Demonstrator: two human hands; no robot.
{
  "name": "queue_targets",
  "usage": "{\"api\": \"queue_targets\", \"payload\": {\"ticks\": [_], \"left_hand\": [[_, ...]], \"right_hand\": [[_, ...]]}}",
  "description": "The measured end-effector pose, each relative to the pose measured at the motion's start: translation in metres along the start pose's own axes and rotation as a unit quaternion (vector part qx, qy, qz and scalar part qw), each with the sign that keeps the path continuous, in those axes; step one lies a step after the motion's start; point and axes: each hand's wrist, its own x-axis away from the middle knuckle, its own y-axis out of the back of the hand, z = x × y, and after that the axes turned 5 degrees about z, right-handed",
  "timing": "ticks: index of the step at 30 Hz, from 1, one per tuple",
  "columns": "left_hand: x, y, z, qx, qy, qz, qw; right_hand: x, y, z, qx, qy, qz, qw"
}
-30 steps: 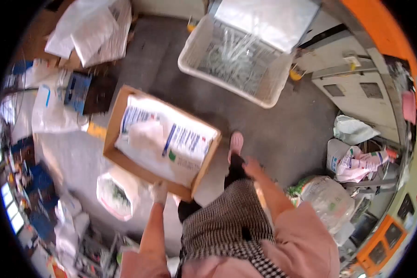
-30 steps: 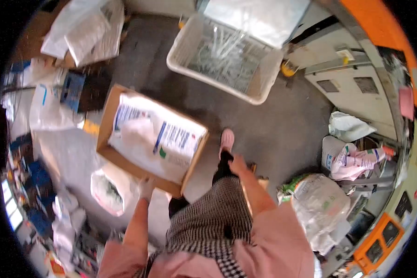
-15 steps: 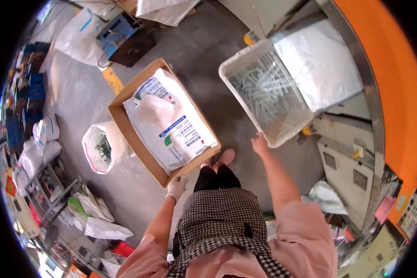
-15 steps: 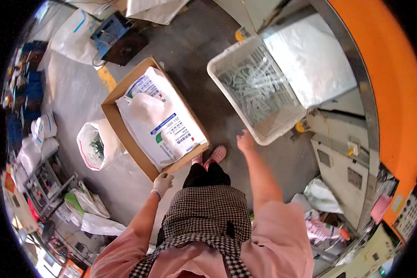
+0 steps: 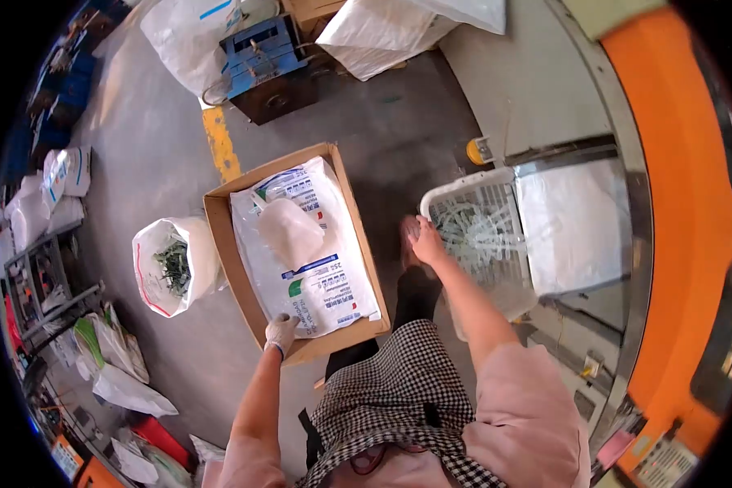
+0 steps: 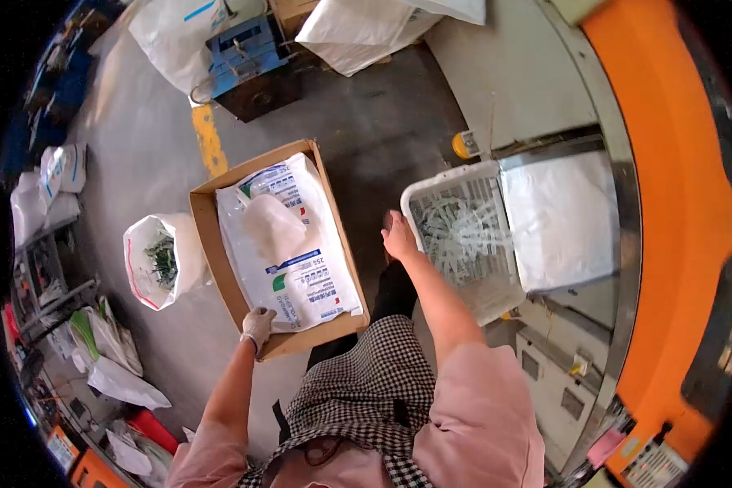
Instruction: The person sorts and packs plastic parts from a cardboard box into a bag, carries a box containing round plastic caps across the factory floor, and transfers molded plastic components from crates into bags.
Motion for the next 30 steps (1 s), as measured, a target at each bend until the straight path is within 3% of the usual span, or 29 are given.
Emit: {"api": "queue_targets", "payload": {"ticks": [2,5,6,10,11,14,16,18,20,22,28,30], "left_hand": [[-0.026,-0.005,-0.043,0.003,0.031,0.003,0.999],[-0.086,-0.019,-0.106,-0.040,-0.013,-0.035,0.999],[-0.106,-0.027,-0.125,-0.023,-0.057,-0.066,0.996],[-0.211,-0.072,-0.206,0.016,-0.072,-0.048,0.996],[-0.240,-0.090,-0.216,-0.046,-0.137,-0.106,0.984],[-0.307,-0.117,-0.264,-0.163,-0.103,-0.070,0.979],[-0.345,-0.136,-0.254,-0.280,-0.025,-0.006,0.960],[-0.356,-0.140,-0.244,-0.178,-0.065,-0.067,0.980],[-0.361,-0.152,-0.235,-0.282,-0.061,-0.110,0.951],[-0.363,-0.155,-0.230,-0.275,-0.070,-0.116,0.952],[-0.372,-0.168,-0.219,-0.252,-0.065,-0.109,0.959],[-0.374,-0.171,-0.213,-0.317,-0.065,-0.097,0.941]], "right_hand": [[-0.068,0.000,-0.001,-0.017,-0.019,0.010,1.000],[-0.191,-0.035,-0.034,-0.005,-0.010,0.016,1.000],[-0.230,-0.040,-0.040,0.029,-0.009,0.044,0.999],[-0.375,-0.052,-0.058,0.158,0.008,0.116,0.980],[-0.411,-0.054,-0.062,0.182,-0.008,0.136,0.974],[-0.520,-0.051,-0.071,0.274,-0.009,0.164,0.948],[-0.569,-0.064,-0.095,0.359,-0.004,0.172,0.917],[-0.614,-0.076,-0.109,0.400,-0.035,0.199,0.894],[-0.637,-0.081,-0.099,0.417,-0.047,0.194,0.887],[-0.668,-0.092,-0.102,0.498,-0.017,0.219,0.839],[-0.715,-0.108,-0.130,0.527,-0.001,0.196,0.827],[-0.724,-0.116,-0.150,0.544,0.034,0.185,0.818]]}}
